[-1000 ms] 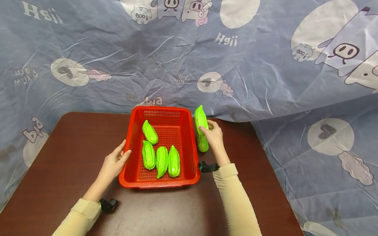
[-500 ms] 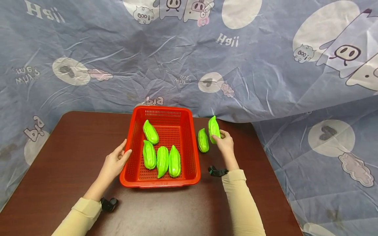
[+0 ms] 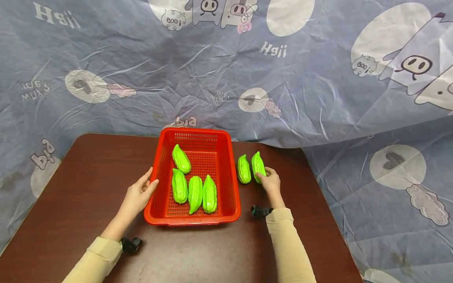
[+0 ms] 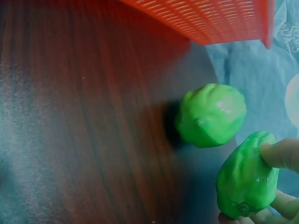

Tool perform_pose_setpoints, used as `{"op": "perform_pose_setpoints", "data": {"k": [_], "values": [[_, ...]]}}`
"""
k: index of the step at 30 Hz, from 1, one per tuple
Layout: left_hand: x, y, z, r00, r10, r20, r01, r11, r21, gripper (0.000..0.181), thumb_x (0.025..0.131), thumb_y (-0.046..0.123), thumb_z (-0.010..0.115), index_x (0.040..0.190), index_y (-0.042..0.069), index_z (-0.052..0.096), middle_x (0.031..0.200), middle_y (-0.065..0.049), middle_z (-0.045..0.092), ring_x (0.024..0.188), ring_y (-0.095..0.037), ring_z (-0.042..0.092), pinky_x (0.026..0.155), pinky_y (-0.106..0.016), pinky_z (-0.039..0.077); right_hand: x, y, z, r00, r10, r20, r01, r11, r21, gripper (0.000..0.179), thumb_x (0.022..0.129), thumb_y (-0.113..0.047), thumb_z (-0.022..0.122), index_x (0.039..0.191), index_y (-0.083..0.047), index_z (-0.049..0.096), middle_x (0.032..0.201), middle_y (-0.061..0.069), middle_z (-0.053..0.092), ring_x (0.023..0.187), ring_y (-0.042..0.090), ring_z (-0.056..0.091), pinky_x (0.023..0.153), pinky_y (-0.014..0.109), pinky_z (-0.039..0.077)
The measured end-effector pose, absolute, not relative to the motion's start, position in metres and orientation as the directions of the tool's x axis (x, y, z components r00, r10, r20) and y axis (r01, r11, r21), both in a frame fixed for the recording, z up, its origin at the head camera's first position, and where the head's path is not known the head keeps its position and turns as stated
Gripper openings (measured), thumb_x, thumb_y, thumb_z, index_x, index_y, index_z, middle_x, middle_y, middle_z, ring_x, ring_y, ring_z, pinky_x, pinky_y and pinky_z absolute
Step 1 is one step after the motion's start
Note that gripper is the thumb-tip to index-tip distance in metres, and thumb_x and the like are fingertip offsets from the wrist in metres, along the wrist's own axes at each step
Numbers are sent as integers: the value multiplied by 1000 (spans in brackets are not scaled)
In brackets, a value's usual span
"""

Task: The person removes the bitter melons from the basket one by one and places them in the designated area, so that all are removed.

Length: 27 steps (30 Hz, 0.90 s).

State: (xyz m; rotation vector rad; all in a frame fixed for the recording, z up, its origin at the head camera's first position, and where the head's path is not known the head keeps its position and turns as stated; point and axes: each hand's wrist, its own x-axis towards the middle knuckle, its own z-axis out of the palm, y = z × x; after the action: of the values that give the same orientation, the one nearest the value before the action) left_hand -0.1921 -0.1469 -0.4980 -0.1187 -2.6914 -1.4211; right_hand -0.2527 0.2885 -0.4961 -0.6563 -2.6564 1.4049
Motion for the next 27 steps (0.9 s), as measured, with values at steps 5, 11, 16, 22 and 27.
{"op": "perform_pose_setpoints", "data": {"k": [5,11,16,22,27], "values": [[-193,-147,-497,-993,29,113,110,564,818,60,100,28,58,151,3,38,80,-7,47,57,-4,37,54,-24,34,-252,288,-503,-904,402,-142,353,519,-778,63,89,-21,70,143,3,46,136,28,54,126,38,52,105,47,42],[-193,-147,-498,-993,25,113,107,564,819,60,100,28,59,151,3,39,81,-8,49,59,-5,39,55,-24,35,-252,286,-508,-905,400,-143,358,538,-763,63,89,-22,69,142,4,47,134,28,55,125,39,52,104,48,42],[-193,-147,-498,-994,26,107,103,561,821,61,100,30,58,151,3,38,81,-8,50,60,-5,41,56,-23,36,-253,285,-511,-908,392,-145,354,535,-767,62,90,-22,68,141,5,47,133,29,56,124,39,53,103,48,43],[-193,-147,-498,-993,24,112,107,555,825,60,100,27,58,151,3,38,80,-8,50,58,-6,39,55,-24,35,-253,283,-513,-913,384,-140,343,535,-772,61,91,-20,67,141,7,46,133,30,56,124,40,54,103,48,43],[-192,-147,-499,-992,21,124,115,556,823,59,100,25,59,150,1,39,78,-6,49,57,-6,39,54,-24,35,-253,282,-513,-913,377,-153,346,522,-779,62,91,-19,67,142,7,44,136,30,53,127,40,51,105,48,42]]}}
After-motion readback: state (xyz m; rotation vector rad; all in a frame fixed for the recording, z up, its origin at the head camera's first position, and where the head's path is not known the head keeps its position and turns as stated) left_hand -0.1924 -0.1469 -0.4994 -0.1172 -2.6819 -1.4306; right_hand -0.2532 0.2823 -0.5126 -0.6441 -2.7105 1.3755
